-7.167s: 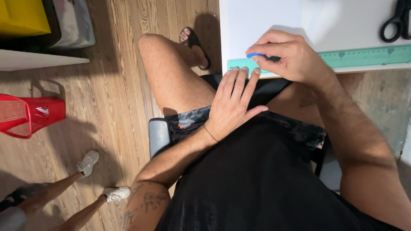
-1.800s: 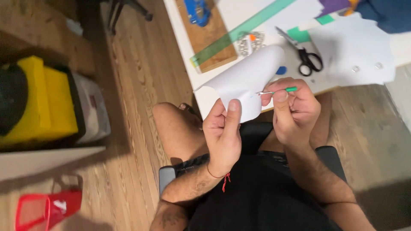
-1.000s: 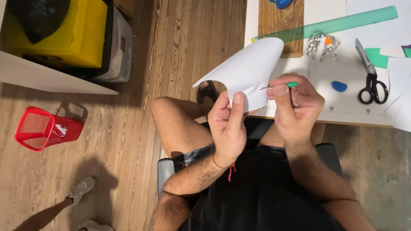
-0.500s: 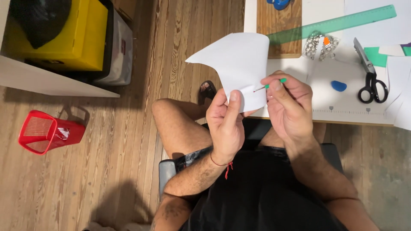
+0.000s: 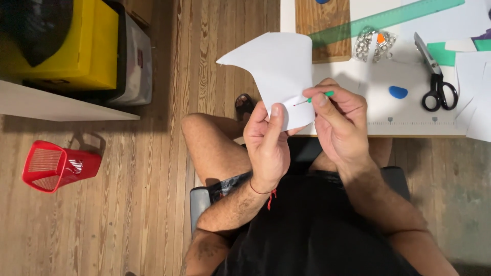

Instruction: Measuring, cutting, and punching holes in templates to prepare leather goods components.

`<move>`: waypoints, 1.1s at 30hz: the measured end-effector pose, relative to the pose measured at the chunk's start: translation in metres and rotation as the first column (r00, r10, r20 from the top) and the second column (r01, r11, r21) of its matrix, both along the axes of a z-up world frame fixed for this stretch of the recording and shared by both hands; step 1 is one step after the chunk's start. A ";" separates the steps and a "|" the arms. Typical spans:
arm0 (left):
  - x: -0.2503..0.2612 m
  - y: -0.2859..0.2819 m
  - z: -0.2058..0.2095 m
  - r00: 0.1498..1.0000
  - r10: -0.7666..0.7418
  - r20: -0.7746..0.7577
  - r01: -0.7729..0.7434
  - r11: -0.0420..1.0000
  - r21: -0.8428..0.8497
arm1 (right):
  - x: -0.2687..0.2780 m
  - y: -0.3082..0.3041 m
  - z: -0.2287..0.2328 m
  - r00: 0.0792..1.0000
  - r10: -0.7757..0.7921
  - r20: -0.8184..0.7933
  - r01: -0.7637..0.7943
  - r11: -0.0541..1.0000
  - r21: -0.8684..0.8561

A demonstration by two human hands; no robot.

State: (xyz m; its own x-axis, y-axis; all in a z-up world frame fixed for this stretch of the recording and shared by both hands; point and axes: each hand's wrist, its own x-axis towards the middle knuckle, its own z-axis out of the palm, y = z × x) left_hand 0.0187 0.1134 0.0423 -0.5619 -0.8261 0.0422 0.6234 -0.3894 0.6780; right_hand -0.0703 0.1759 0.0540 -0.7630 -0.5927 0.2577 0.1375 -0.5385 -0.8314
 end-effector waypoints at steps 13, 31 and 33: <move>-0.006 0.003 0.012 0.999 -0.047 0.007 0.047 0.997 0.063 | -0.022 0.028 0.002 0.966 -0.216 0.145 0.231 0.968 -0.095; -0.038 -0.085 0.037 0.476 0.292 0.829 0.606 0.574 -0.550 | -0.040 0.146 -0.051 0.859 -0.510 0.036 0.448 0.786 0.426; -0.079 -0.143 -0.056 0.658 0.274 0.701 0.562 0.441 -0.700 | -0.043 0.112 -0.058 0.911 -0.410 -0.048 0.387 0.808 0.444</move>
State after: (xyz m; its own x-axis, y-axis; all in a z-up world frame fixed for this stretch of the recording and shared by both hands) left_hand -0.0601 -0.0293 -0.0139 -0.8554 -0.4820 0.1897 -0.1482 0.5786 0.8021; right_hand -0.1129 0.2879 -0.0039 -0.9613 -0.2756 0.0044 0.0356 -0.1399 -0.9895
